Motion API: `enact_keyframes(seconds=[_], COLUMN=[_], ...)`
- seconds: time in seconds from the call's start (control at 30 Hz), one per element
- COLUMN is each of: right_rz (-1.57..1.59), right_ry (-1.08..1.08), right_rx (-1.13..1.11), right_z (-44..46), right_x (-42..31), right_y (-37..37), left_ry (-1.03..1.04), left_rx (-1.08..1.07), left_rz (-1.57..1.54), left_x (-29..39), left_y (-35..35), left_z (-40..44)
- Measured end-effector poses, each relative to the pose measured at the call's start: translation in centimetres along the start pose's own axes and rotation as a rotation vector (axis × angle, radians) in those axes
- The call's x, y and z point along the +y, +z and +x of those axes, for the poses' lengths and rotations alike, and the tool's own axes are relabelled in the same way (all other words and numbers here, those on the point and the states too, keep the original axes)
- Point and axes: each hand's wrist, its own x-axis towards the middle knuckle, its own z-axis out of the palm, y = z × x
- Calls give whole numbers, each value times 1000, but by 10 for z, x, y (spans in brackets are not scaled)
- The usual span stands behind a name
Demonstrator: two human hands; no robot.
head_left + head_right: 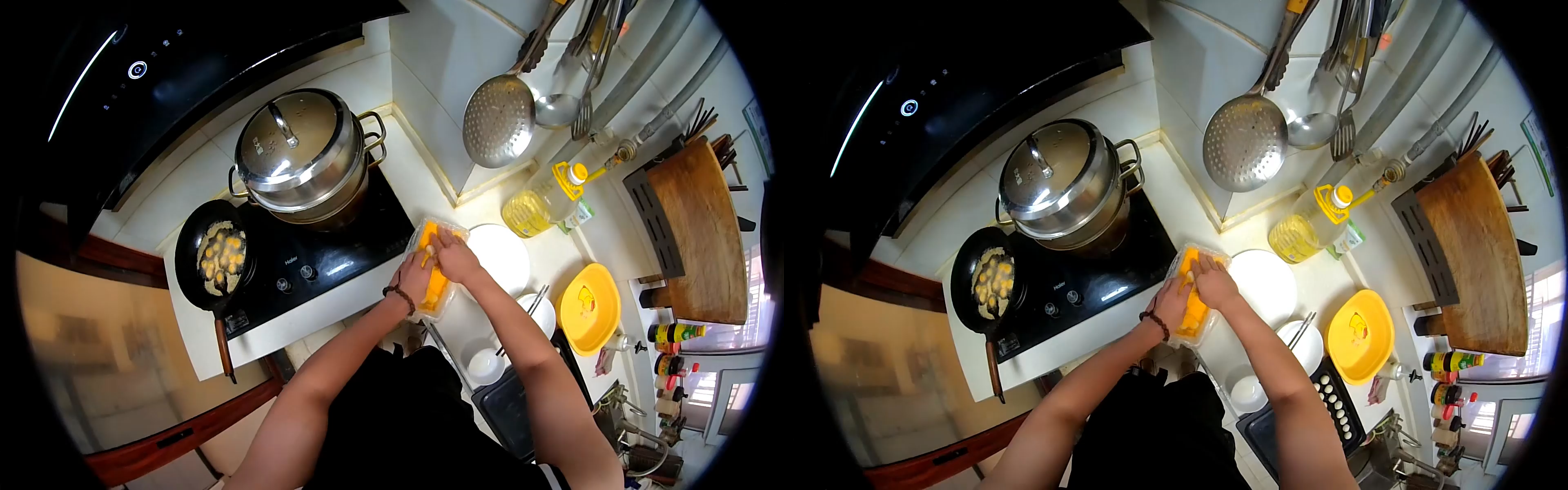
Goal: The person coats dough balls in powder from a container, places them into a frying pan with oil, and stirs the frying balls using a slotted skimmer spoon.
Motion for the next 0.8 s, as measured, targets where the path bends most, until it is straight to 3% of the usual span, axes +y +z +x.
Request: enact_keyframes(seconds=[0.03, 0.1, 0.13, 0.2, 0.3, 0.4, 0.5, 0.57, 0.63, 0.7, 0.73, 0.77, 0.8], right_rz=[-155, -124, -17, 98, 310, 388, 316, 284, 243, -190, -255, -254, -91], right_ry=[-31, -12, -2, 16, 72, -30, -98, 65, 78, -65, -27, -19, 5], right_rx=[30, -11, -67, -125, -201, -78, -157, -138, -149, 231, 84, 84, -149], right_z=[0, 2, 6, 10, 10, -9, -25, -22, -8, -2, -1, -2, 0], right_x=[5, 6, 7, 5, 1, -14, -29, -35, -13, -2, -3, -2, -10], right_y=[19, 24, 20, 11, -6, -8, -21, -39, -17, 1, 6, 11, 0], left_ry=[4, 151, 147, 73, 52, -14, -50, 26, 98, 124, 117, 123, 182], left_rx=[-1, 194, 194, -168, -100, -91, -109, -60, -18, -362, -479, -482, -503], left_rz=[0, 317, 313, 235, 8, -82, -69, -7, 54, 387, 395, 395, 436], left_x=[-7, -15, -8, 4, -2, -3, -4, -19, -16, 5, 2, 0, -3], left_y=[8, 17, 4, -20, -26, -42, -46, -17, -14, -45, -37, -32, -28], left_z=[4, 10, 11, 7, -5, -15, -14, -5, 2, 20, 28, 26, 24])
